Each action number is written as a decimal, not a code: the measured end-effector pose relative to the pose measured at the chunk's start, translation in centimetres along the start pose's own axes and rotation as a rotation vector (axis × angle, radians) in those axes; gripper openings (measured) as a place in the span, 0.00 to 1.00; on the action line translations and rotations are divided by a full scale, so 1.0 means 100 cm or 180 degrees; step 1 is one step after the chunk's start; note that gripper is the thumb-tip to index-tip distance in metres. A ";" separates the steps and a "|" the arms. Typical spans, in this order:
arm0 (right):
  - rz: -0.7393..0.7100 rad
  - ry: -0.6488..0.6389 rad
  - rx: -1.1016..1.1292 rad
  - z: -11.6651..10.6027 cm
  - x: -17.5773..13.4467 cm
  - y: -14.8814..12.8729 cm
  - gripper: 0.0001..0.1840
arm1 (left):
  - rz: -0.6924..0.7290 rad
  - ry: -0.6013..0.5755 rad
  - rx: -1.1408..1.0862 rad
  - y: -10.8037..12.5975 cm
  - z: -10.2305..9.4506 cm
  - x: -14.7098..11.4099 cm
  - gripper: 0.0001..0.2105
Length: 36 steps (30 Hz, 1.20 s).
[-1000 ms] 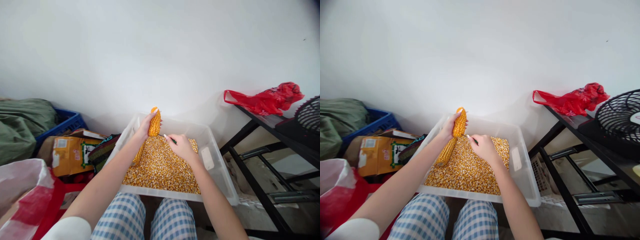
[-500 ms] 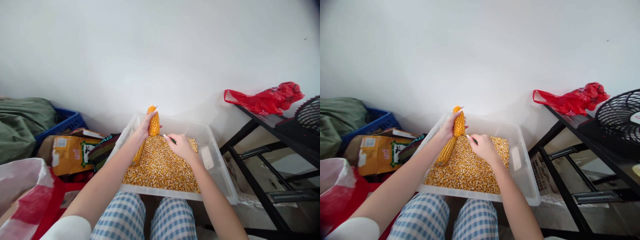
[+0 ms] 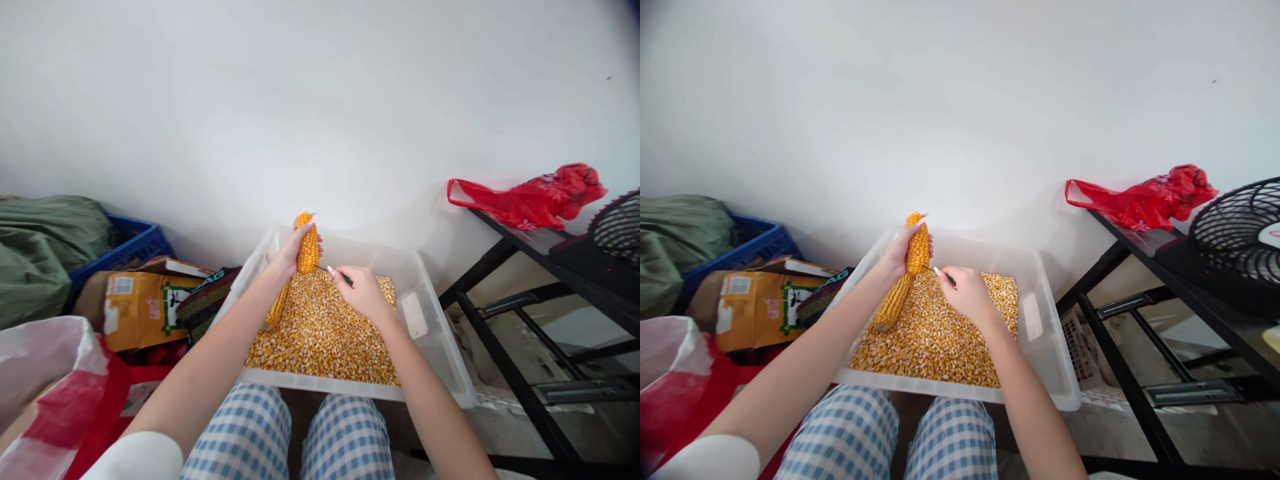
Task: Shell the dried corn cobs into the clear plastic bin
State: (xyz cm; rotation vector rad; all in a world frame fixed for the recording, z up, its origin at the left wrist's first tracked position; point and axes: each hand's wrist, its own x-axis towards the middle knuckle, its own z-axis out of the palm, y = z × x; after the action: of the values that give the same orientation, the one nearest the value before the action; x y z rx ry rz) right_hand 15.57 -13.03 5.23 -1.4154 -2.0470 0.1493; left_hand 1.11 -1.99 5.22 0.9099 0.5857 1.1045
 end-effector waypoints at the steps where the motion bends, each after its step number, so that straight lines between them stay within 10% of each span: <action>1: 0.0015 -0.0003 -0.0005 0.000 0.000 0.000 0.20 | 0.0022 -0.0022 0.0017 -0.001 0.000 0.000 0.23; 36: 0.0314 -0.0813 0.0921 0.013 0.004 0.015 0.17 | 0.0613 -0.0391 0.1534 -0.009 0.012 -0.015 0.20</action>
State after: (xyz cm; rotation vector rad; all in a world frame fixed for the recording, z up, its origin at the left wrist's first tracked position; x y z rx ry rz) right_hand 15.92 -11.74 3.74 -1.3689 -2.0527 0.6713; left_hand 1.92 -3.96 5.01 1.4661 0.6866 1.0871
